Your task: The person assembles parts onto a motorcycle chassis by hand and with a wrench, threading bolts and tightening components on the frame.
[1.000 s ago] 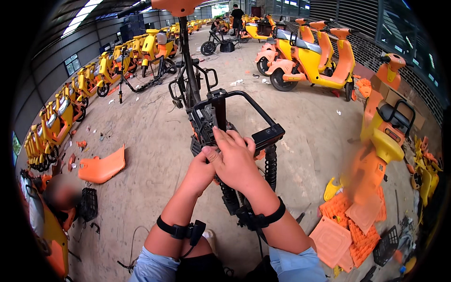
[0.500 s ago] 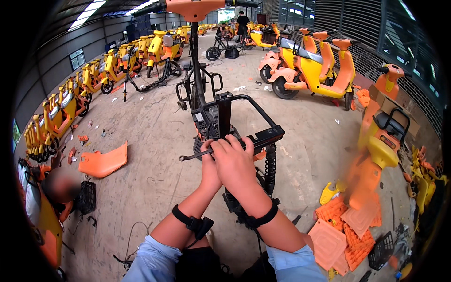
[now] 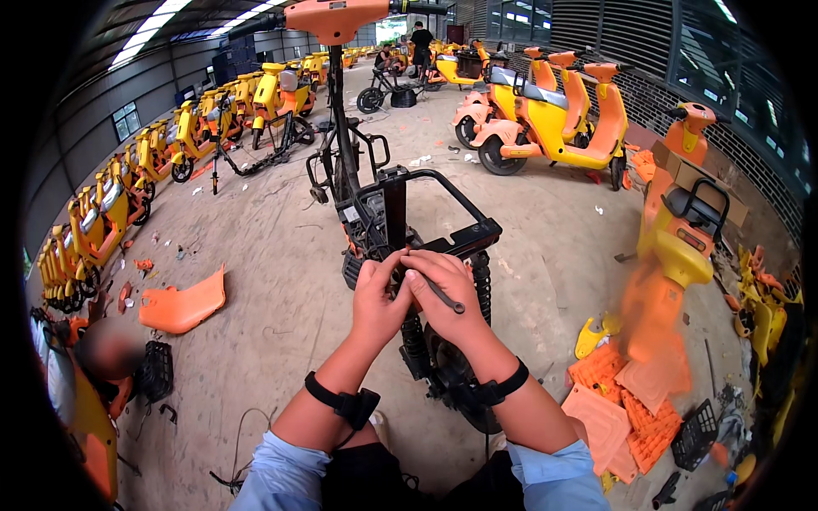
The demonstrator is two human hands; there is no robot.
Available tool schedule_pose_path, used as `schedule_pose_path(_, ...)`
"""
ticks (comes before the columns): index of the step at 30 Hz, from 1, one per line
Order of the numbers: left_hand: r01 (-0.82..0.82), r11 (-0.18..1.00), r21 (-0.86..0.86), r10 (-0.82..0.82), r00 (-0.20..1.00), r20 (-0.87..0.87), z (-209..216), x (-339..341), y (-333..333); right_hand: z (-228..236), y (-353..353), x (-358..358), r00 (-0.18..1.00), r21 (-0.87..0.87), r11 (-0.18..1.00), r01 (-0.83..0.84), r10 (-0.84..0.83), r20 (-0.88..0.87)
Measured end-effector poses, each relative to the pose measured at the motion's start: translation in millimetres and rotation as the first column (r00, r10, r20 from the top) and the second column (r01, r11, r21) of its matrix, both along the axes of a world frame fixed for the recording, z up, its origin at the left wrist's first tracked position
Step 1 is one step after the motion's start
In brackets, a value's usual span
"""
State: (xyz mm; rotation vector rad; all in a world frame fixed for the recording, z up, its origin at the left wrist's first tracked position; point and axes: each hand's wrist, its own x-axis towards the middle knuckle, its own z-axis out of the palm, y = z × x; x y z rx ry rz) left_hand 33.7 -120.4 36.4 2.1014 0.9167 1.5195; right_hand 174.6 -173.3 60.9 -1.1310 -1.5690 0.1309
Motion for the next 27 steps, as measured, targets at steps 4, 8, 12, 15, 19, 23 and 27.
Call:
schedule_pose_path(4, -0.059, 0.997, 0.055, 0.057, 0.998, 0.037, -2.6, 3.1, 10.1, -2.1, 6.7, 3.9, 0.974, -0.083, 0.988, -0.132, 0.114, -0.194)
schedule_pose_path(8, -0.109, 0.982, 0.155, 0.116, 0.993, -0.036, 3.1, -1.4, 14.8, -11.0, 12.0, 9.7, 0.963, -0.100, 0.994, -0.046, 0.017, -0.271)
schedule_pose_path(12, -0.103, 0.969, 0.226, 0.127, 0.988, -0.091, 8.9, -7.3, 19.1, -24.3, 29.3, 13.5, 0.780, -0.096, 0.995, 0.023, -0.078, -0.621)
schedule_pose_path(15, -0.104, 0.962, 0.254, 0.131, 0.987, -0.091, 10.3, -8.6, 20.4, -26.7, 39.4, 3.3, 0.794, -0.098, 0.923, 0.372, -0.372, -0.482)
schedule_pose_path(19, -0.107, 0.946, 0.307, 0.130, 0.990, -0.056, 12.8, -4.2, 23.8, -20.0, 51.4, -5.7, 0.779, -0.021, 0.848, 0.529, -0.496, -0.383)
schedule_pose_path(23, -0.101, 0.918, 0.383, 0.141, 0.987, -0.078, 10.4, -10.3, 29.4, 2.8, 49.5, -9.9, 0.874, 0.012, 0.875, 0.484, -0.482, -0.065)
schedule_pose_path(27, -0.064, 0.912, 0.405, 0.128, 0.983, -0.134, 8.0, -12.5, 30.6, 12.6, 54.8, -14.5, 0.969, -0.029, 0.971, 0.238, -0.239, -0.058)
